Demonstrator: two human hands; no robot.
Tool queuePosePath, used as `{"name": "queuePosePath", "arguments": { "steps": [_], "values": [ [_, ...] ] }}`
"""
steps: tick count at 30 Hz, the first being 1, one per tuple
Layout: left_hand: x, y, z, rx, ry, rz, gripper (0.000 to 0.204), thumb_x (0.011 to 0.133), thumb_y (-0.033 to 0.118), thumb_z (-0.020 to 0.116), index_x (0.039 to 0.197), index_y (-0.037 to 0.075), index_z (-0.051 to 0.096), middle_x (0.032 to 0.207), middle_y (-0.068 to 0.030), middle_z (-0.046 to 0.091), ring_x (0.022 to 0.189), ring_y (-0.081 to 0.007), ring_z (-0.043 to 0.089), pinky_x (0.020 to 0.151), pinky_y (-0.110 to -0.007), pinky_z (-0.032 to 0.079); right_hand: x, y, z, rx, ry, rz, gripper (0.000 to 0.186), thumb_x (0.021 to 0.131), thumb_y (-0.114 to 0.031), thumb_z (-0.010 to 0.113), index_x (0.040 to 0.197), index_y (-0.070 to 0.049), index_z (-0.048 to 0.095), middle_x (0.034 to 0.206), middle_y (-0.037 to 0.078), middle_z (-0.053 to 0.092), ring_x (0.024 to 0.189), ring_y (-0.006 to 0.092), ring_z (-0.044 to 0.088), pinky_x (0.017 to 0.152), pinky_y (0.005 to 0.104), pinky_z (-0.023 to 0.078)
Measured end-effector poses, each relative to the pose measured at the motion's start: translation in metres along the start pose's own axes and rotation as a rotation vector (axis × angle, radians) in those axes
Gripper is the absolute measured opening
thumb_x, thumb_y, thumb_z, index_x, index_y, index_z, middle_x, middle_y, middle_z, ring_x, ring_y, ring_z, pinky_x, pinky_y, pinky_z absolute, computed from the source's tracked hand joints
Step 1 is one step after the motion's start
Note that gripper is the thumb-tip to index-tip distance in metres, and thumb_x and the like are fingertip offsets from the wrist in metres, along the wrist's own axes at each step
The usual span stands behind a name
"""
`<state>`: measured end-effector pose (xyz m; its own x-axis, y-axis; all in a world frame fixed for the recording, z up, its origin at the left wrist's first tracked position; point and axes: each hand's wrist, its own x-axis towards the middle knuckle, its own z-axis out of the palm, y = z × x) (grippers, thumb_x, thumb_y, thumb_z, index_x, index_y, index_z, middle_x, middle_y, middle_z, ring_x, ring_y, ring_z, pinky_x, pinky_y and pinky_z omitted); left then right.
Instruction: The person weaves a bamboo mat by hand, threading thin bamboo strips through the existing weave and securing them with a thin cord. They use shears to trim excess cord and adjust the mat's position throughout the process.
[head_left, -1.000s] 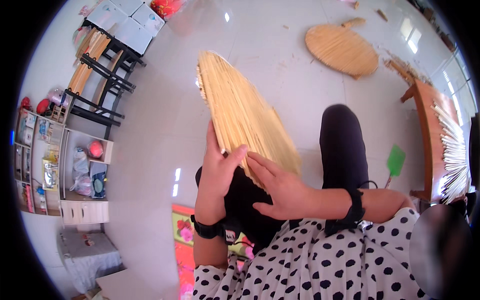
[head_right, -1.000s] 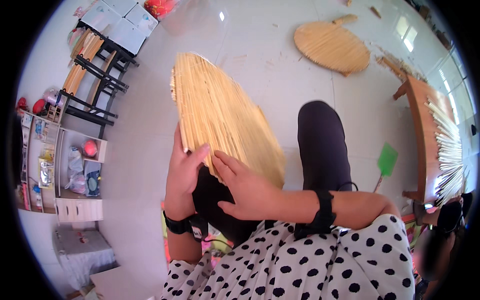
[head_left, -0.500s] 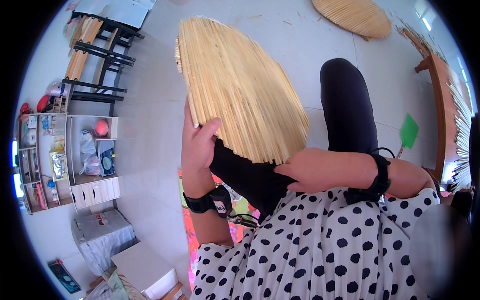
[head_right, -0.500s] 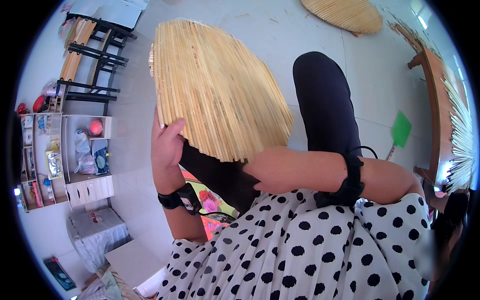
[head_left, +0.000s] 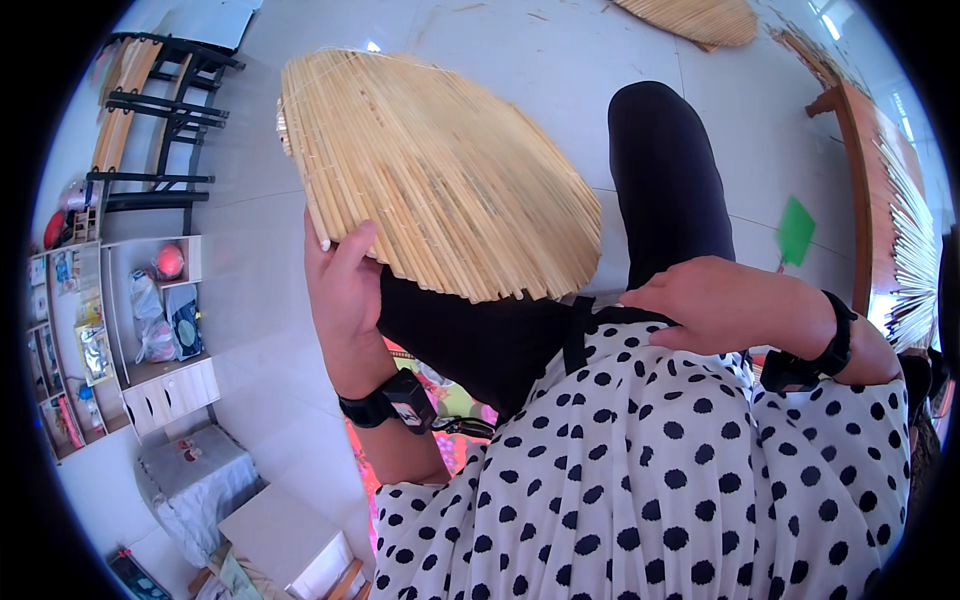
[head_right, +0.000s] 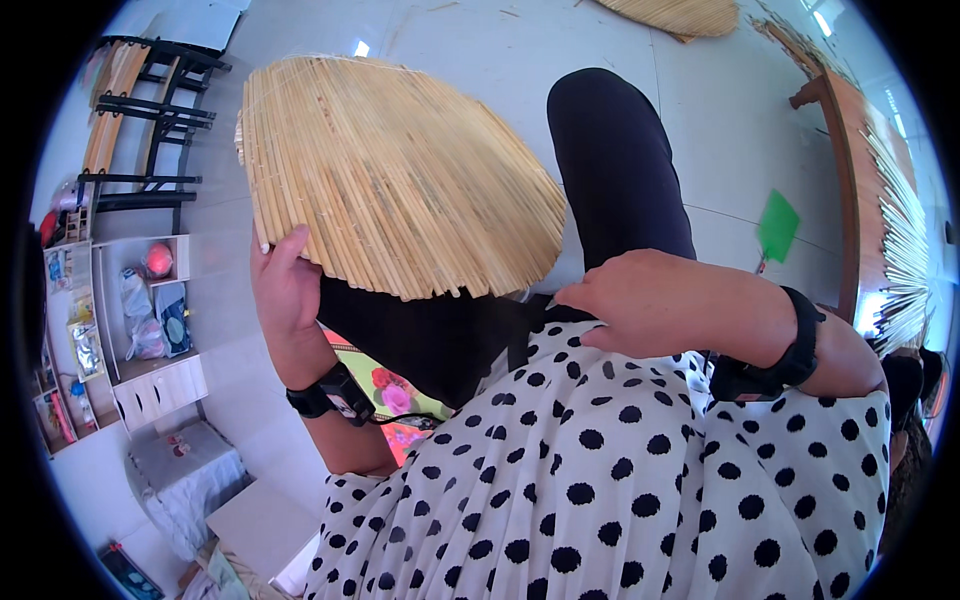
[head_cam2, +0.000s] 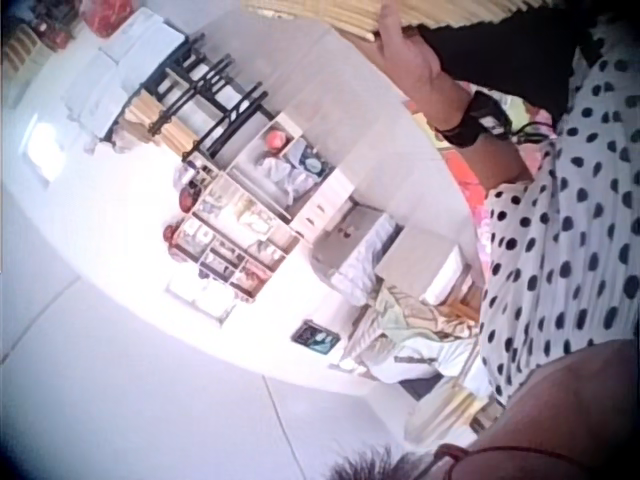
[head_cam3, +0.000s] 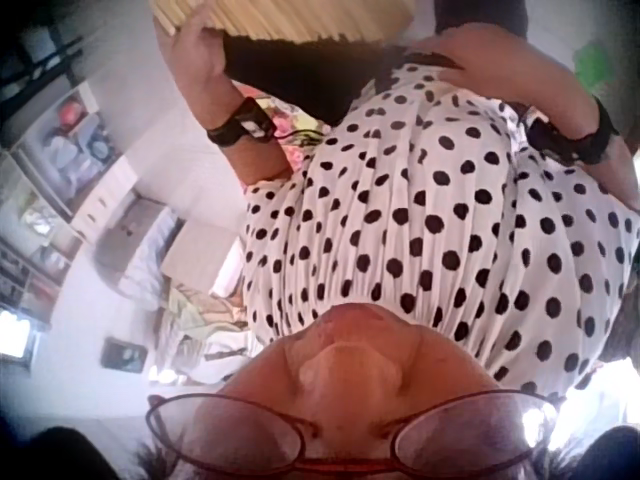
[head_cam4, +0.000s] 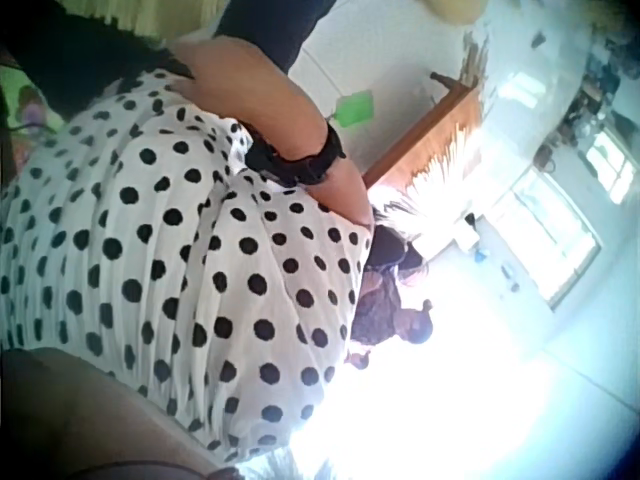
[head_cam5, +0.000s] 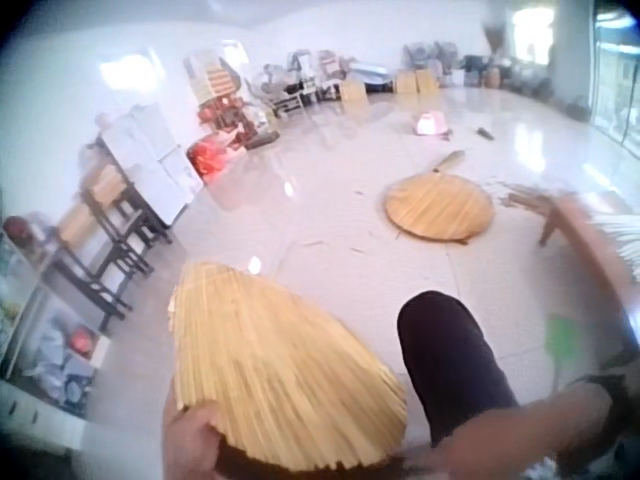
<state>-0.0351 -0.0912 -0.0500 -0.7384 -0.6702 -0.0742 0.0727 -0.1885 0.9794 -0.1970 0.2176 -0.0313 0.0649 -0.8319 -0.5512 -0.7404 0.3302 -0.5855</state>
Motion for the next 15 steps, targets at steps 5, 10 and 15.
{"name": "queuePosePath", "arguments": {
  "steps": [5,10,15],
  "values": [
    [0.002,-0.002,-0.007,-0.016,0.011,-0.003,0.063,0.086,-0.002,0.054,0.145,-0.001,0.033,0.131,-0.0163,0.052,0.118,-0.0272,0.056,0.096,-0.043,0.050,0.003,0.008,0.006,0.061,0.044,-0.028,0.044,0.093,-0.022,0.062,0.130,0.000,0.055,0.102,0.019,0.067,0.098,0.0357,0.065,0.084,0.0440,0.051],
    [-0.001,0.001,-0.007,-0.024,0.019,-0.012,0.062,0.087,-0.002,0.053,0.145,-0.001,0.032,0.132,-0.0169,0.052,0.119,-0.0280,0.056,0.096,-0.044,0.050,0.019,0.011,0.016,0.232,0.139,-0.103,0.043,0.093,-0.021,0.061,0.129,0.002,0.055,0.106,0.021,0.068,0.092,0.0371,0.066,0.082,0.0430,0.052],
    [0.001,-0.003,-0.007,-0.060,0.032,-0.008,0.062,0.087,-0.003,0.052,0.145,-0.001,0.032,0.131,-0.0172,0.052,0.117,-0.0282,0.057,0.096,-0.045,0.050,0.050,0.019,0.043,0.577,0.289,0.108,0.050,0.094,-0.025,0.058,0.133,0.005,0.049,0.106,0.019,0.069,0.087,0.0310,0.068,0.083,0.0389,0.053]
  ]
}}
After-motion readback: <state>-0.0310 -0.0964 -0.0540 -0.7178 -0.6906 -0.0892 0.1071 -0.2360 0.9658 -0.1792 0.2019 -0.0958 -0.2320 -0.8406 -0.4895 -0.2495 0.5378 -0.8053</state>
